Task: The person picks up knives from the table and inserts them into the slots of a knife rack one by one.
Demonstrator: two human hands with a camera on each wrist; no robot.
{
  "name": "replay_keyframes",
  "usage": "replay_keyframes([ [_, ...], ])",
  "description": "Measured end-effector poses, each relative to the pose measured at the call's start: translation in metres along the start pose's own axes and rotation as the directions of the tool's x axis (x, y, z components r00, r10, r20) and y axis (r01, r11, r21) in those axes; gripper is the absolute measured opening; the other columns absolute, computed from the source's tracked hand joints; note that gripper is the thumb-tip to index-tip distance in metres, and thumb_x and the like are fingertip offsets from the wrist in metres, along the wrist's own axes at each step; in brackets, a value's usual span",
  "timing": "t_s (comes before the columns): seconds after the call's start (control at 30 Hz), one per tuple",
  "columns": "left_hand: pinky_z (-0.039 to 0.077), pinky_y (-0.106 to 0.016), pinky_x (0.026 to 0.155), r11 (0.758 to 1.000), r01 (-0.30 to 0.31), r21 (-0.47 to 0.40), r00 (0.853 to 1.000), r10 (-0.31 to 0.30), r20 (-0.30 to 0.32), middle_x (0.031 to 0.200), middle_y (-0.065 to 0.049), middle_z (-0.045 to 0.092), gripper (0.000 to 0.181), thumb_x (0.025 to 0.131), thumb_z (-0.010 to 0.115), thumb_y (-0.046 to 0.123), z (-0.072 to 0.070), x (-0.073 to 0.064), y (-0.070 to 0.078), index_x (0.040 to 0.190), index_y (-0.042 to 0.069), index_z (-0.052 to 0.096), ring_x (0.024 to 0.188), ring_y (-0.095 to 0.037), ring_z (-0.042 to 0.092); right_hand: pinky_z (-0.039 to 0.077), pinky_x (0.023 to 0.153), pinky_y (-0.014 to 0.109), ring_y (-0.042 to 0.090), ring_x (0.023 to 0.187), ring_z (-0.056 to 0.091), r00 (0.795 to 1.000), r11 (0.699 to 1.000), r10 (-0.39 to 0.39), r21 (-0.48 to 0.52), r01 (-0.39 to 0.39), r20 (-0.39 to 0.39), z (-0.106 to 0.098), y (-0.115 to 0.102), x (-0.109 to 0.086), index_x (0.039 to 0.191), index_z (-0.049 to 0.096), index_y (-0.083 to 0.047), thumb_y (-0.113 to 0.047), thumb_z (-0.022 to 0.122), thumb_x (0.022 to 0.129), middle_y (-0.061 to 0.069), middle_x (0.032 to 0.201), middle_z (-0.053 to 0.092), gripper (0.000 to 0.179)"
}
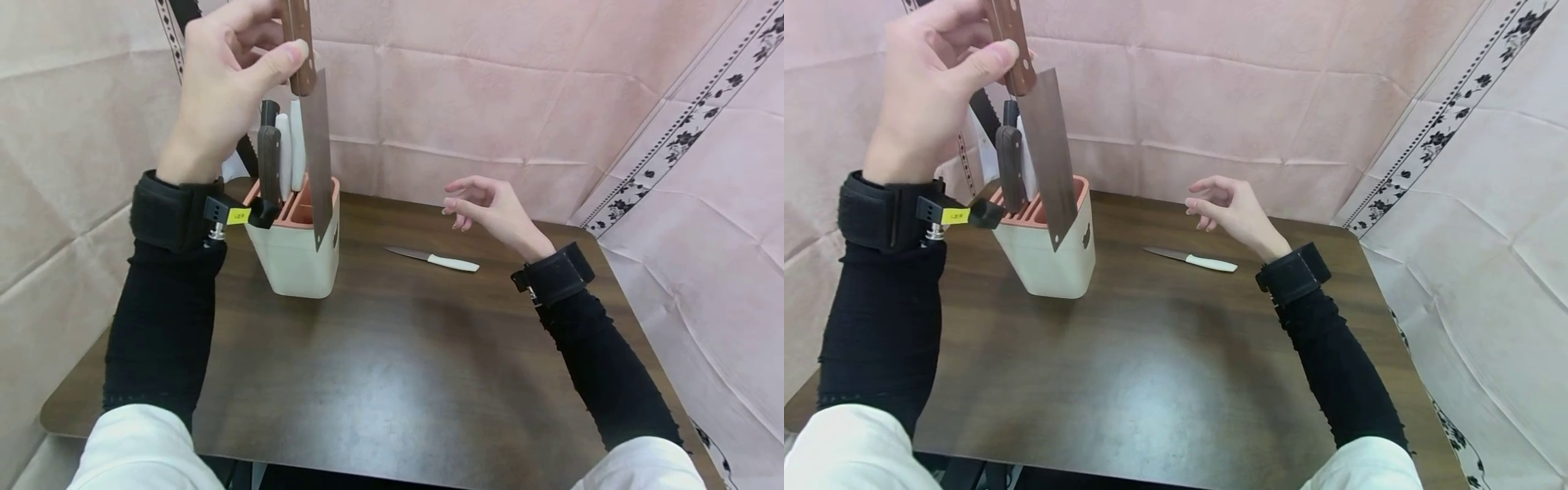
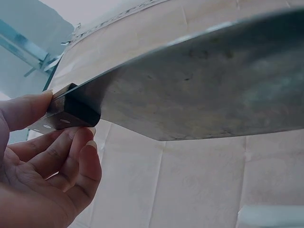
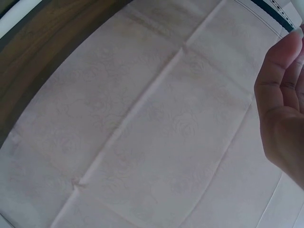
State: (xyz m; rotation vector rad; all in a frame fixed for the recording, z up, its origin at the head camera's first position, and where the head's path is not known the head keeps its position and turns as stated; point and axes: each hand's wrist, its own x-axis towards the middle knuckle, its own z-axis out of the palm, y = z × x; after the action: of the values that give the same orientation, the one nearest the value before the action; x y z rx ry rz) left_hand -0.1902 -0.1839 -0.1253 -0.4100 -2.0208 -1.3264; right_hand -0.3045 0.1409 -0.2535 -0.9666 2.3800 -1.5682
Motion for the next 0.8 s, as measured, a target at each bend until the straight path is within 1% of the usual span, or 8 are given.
replay_keyframes([
  [0.17, 0.044, -0.026, 0.092, 0.995, -0.023, -0.098, 0.999, 0.021, -0.026, 0.092, 0.006, 0.068, 0.031, 0.089, 0.065, 0.006, -0.008, 0.004, -0.001, 0.120, 0.008, 0.063, 0.092, -0.015, 0.062, 0.057, 0.066, 0.031, 0.018, 0.067, 0.068, 1.000, 1.000, 0.012, -0.001, -0.012, 0.006, 0.001, 0.003, 0.004, 0.119, 0.061, -0.006, -0.021, 0.067, 0.091, 0.006, 0.092, 0.074, 0.032],
  [0.27, 0.042, -0.029, 0.092, 0.981, -0.038, -0.190, 0.999, 0.033, -0.027, 0.086, 0.001, 0.068, 0.020, 0.089, 0.066, 0.005, -0.013, 0.005, 0.000, 0.109, 0.006, 0.067, 0.087, -0.018, 0.060, 0.057, 0.067, 0.032, 0.019, 0.067, 0.068, 1.000, 1.000, 0.020, -0.004, -0.020, 0.004, 0.002, 0.003, 0.005, 0.118, 0.062, -0.007, -0.024, 0.067, 0.091, 0.008, 0.093, 0.073, 0.032],
  [0.33, 0.042, -0.029, 0.091, 0.976, -0.039, -0.213, 0.999, 0.033, -0.030, 0.084, -0.002, 0.068, 0.015, 0.089, 0.066, 0.007, -0.016, 0.005, 0.002, 0.104, 0.005, 0.068, 0.084, -0.019, 0.058, 0.057, 0.068, 0.032, 0.019, 0.067, 0.068, 1.000, 1.000, 0.023, -0.009, -0.023, 0.003, 0.002, 0.003, 0.006, 0.118, 0.062, -0.008, -0.025, 0.068, 0.091, 0.007, 0.094, 0.073, 0.032],
  [0.43, 0.042, -0.028, 0.088, 0.973, -0.042, -0.226, 0.998, 0.032, -0.047, 0.086, -0.003, 0.068, 0.015, 0.088, 0.067, 0.008, -0.022, 0.003, 0.003, 0.103, 0.005, 0.070, 0.084, -0.019, 0.056, 0.057, 0.068, 0.032, 0.019, 0.067, 0.068, 0.999, 0.999, 0.037, -0.014, -0.037, 0.000, 0.002, 0.004, 0.005, 0.117, 0.063, -0.008, -0.026, 0.068, 0.091, 0.006, 0.093, 0.074, 0.032],
  [0.47, 0.042, -0.027, 0.087, 0.972, -0.060, -0.226, 0.997, 0.050, -0.053, 0.086, -0.004, 0.068, 0.015, 0.089, 0.067, 0.007, -0.024, 0.004, 0.003, 0.103, 0.004, 0.070, 0.083, -0.020, 0.057, 0.057, 0.068, 0.031, 0.019, 0.067, 0.068, 0.999, 0.999, 0.042, -0.017, -0.042, -0.001, 0.002, 0.004, 0.005, 0.117, 0.063, -0.008, -0.026, 0.068, 0.091, 0.005, 0.093, 0.074, 0.032],
  [0.63, 0.042, -0.027, 0.084, 0.935, -0.060, -0.349, 0.995, 0.030, -0.093, 0.084, -0.008, 0.067, 0.017, 0.085, 0.069, 0.002, -0.034, 0.004, 0.001, 0.102, 0.000, 0.069, 0.081, -0.021, 0.057, 0.057, 0.068, 0.031, 0.017, 0.068, 0.068, 0.999, 0.999, 0.050, -0.015, -0.050, 0.003, 0.005, 0.008, 0.005, 0.116, 0.063, -0.007, -0.026, 0.067, 0.091, 0.003, 0.092, 0.074, 0.032],
  [0.7, 0.042, -0.027, 0.086, 0.934, -0.043, -0.355, 0.993, 0.003, -0.114, 0.087, -0.007, 0.066, 0.020, 0.084, 0.070, 0.002, -0.038, 0.003, -0.001, 0.104, 0.000, 0.068, 0.084, -0.020, 0.056, 0.057, 0.068, 0.032, 0.017, 0.067, 0.068, 0.999, 0.999, 0.049, -0.009, -0.049, 0.006, 0.007, 0.009, 0.006, 0.116, 0.063, -0.006, -0.026, 0.067, 0.091, 0.003, 0.092, 0.074, 0.031],
  [0.8, 0.042, -0.027, 0.087, 0.944, -0.055, -0.326, 0.989, 0.007, -0.145, 0.090, -0.006, 0.066, 0.024, 0.084, 0.071, 0.002, -0.043, 0.003, -0.003, 0.108, 0.002, 0.068, 0.088, -0.019, 0.055, 0.057, 0.067, 0.031, 0.016, 0.067, 0.067, 0.999, 0.999, 0.047, -0.005, -0.047, 0.012, 0.009, 0.009, 0.006, 0.116, 0.063, -0.007, -0.026, 0.067, 0.091, 0.003, 0.092, 0.074, 0.031],
])
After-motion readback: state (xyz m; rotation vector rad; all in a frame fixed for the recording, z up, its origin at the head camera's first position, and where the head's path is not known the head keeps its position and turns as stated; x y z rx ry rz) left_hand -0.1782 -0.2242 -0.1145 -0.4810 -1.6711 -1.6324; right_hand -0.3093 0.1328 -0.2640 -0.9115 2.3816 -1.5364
